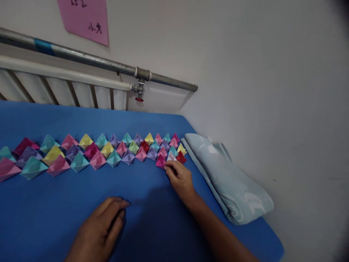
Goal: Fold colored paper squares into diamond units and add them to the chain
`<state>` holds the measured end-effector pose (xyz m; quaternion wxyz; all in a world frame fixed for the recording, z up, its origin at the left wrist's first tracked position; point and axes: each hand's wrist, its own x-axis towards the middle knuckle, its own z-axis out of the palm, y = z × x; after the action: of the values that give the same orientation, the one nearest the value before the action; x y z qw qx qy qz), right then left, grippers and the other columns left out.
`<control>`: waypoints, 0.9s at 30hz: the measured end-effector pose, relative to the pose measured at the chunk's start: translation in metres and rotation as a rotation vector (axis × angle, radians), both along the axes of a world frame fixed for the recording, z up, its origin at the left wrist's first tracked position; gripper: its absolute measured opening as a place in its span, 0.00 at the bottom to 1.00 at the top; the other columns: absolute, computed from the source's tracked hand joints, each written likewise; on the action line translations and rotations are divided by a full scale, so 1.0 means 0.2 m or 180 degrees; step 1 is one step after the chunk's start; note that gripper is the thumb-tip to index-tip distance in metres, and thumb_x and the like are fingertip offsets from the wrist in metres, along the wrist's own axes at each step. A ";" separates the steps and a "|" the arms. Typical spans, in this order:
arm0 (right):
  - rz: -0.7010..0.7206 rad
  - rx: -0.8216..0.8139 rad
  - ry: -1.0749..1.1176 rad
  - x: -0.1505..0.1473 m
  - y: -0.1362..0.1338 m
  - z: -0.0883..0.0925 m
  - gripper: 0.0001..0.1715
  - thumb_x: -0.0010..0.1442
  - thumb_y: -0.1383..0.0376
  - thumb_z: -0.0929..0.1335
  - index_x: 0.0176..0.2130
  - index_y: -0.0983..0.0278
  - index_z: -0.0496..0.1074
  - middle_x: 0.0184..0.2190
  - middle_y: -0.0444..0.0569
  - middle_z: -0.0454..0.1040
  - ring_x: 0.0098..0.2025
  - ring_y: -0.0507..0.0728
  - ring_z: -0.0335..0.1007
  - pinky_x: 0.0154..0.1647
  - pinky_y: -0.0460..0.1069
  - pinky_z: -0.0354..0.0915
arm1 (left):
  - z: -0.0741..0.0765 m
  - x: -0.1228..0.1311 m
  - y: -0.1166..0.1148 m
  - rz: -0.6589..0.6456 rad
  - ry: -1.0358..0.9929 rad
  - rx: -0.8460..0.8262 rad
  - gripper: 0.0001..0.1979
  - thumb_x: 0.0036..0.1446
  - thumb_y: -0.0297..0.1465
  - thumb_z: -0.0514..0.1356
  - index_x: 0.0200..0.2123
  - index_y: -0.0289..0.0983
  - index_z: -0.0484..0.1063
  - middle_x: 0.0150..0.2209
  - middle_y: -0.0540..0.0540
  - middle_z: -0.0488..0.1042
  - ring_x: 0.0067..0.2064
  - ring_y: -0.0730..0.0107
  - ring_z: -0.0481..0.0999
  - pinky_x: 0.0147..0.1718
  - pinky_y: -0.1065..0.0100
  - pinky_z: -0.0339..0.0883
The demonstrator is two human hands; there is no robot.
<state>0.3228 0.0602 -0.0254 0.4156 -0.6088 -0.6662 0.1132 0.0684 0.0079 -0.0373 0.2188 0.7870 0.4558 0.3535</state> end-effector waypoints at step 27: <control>-0.0797 -0.0398 -0.0031 0.14 -0.06 0.03 0.13 0.57 0.60 0.65 0.41 0.65 0.71 0.30 0.46 0.73 0.25 0.52 0.65 0.30 0.46 0.61 | -0.12 -0.07 -0.02 -0.0045 0.0082 -0.0263 0.14 0.60 0.40 0.53 0.47 0.47 0.71 0.44 0.49 0.75 0.43 0.67 0.77 0.41 0.71 0.73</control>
<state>0.3498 0.0475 -0.0193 0.3845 -0.7124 -0.5788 0.0988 0.0553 0.0037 -0.0610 0.2477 0.7850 0.4672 0.3226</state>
